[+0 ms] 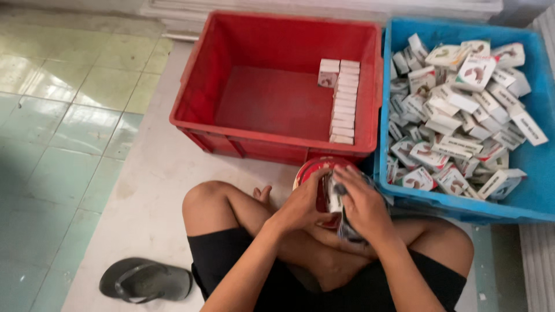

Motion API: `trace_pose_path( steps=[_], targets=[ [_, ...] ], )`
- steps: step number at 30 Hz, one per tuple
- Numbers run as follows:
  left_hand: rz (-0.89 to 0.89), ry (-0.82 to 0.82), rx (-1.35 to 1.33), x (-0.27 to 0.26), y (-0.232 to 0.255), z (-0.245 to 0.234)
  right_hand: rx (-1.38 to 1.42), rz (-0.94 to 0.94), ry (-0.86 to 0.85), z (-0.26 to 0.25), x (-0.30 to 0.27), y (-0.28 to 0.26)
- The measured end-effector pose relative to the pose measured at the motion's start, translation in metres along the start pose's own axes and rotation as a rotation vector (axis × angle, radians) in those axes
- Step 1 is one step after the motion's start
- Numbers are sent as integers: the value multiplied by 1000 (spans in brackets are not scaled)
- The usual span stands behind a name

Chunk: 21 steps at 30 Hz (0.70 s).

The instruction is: The person wipes small boxes with a cloth, places items inside, and stacks the boxes in rows inside a large red bin.

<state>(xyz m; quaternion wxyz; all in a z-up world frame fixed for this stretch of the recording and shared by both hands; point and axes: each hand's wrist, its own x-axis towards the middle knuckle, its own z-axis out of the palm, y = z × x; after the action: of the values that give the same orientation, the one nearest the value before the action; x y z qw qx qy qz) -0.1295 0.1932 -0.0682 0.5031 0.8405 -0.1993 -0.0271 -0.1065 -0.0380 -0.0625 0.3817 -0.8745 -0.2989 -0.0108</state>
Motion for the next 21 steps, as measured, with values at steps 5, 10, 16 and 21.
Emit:
trace_pose_path(
  steps=[5,10,16,21],
  targets=[
    [69,46,-11,3,8,-3,190,210,113,-10,15,-3],
    [108,6,333,10,-11,4,386,207,284,-21,-20,10],
    [117,4,496,-2,-7,-1,159,124,288,-30,-62,-37],
    [76,85,300,-10,-19,-10,-221,-67,88,2,-64,-36]
  ],
)
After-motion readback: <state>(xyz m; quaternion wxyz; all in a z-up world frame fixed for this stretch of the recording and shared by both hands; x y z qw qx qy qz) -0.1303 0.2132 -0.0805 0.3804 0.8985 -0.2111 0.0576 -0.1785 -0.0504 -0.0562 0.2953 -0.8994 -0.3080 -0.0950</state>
